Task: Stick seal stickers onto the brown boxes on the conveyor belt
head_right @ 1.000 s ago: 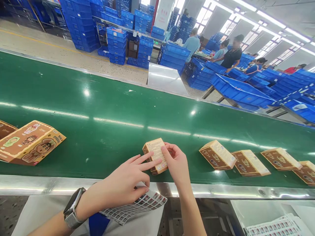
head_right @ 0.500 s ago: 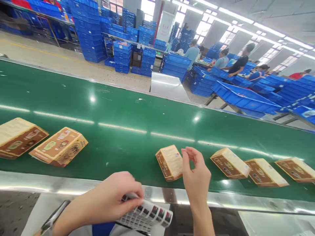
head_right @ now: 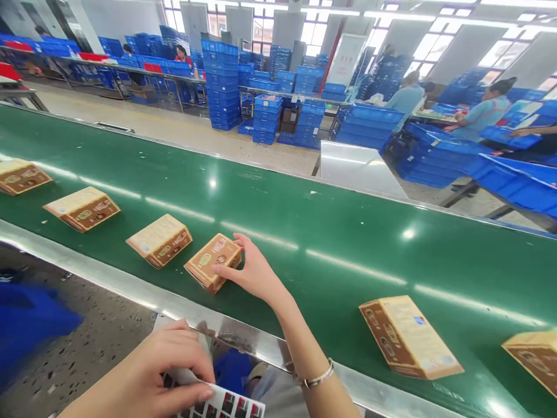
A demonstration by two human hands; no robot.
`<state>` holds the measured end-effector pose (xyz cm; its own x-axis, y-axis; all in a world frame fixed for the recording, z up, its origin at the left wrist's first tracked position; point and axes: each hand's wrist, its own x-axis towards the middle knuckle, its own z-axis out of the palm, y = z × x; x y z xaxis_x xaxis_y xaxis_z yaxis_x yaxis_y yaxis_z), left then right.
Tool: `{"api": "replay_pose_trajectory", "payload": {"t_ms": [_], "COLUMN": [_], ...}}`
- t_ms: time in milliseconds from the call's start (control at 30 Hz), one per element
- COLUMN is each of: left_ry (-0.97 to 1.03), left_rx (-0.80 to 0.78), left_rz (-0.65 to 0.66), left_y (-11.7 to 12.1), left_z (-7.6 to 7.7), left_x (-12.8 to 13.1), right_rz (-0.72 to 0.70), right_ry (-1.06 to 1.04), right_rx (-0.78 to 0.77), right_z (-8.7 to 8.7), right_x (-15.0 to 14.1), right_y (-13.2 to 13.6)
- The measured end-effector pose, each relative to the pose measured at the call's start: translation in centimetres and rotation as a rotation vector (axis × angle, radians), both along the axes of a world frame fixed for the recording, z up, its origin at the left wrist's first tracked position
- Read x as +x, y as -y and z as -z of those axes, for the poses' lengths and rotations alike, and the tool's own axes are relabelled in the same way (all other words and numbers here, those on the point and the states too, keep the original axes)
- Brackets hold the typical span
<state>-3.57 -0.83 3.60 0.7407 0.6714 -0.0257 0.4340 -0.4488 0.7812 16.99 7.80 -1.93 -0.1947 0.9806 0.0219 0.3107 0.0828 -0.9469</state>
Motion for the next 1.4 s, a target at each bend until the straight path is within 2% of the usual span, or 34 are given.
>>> {"api": "replay_pose_trajectory", "payload": {"t_ms": [133,267,367,400,500,567,667,800,900,1033,1100,1200,1300,1400], "left_ry": [0.04,0.075,0.105,0.104,0.036,-0.048,-0.124,-0.027,0.026,0.015,-0.003,-0.045,-0.073,-0.052], "left_rx": [0.005,-0.02,-0.038,-0.046,-0.088,-0.135,-0.174,-0.146,-0.1,-0.122,-0.14,-0.141,-0.094,-0.019], "left_rz": [-0.014,-0.045,-0.04,-0.036,-0.038,-0.039,-0.059,-0.102,-0.125,-0.155,-0.16,-0.145,-0.102,-0.067], "left_y": [0.3,0.4,0.3,0.2,0.0,-0.1,-0.3,-0.8,-1.1,-1.1,-1.1,-1.2,-1.3,-1.2], "left_z": [0.3,0.5,0.6,0.7,0.7,0.6,0.4,0.8,1.3,1.6,1.5,0.9,0.3,0.1], "left_x": [-0.7,-1.4,-1.6,-1.5,-1.0,-0.5,0.3,1.4,2.1,2.7,2.9,3.3,3.8,4.3], "right_rz": [-0.186,-0.282,-0.223,-0.142,-0.056,-0.061,-0.086,-0.12,-0.078,0.022,0.156,0.299,0.202,0.05], "right_ry": [-0.037,-0.079,-0.048,-0.029,0.001,0.009,0.018,0.053,0.111,0.208,0.335,0.545,0.637,0.698], "right_rx": [-0.058,-0.122,-0.133,-0.115,-0.167,-0.219,-0.25,-0.221,-0.184,-0.23,-0.115,0.233,0.532,0.687], "right_z": [-0.7,-0.2,0.6,0.8,0.4,-0.3,-1.3,-1.6,-1.6,-2.0,-2.5,-3.6,-5.0,-5.8], "right_x": [0.4,4.7,9.1,10.4,12.8,12.9,11.4,9.4,9.1,9.7,9.8,8.7,6.6,4.9], "right_y": [-2.9,-2.3,-0.1,0.8,3.0,3.9,4.1,4.0,4.7,6.9,8.4,10.6,12.6,13.9]}}
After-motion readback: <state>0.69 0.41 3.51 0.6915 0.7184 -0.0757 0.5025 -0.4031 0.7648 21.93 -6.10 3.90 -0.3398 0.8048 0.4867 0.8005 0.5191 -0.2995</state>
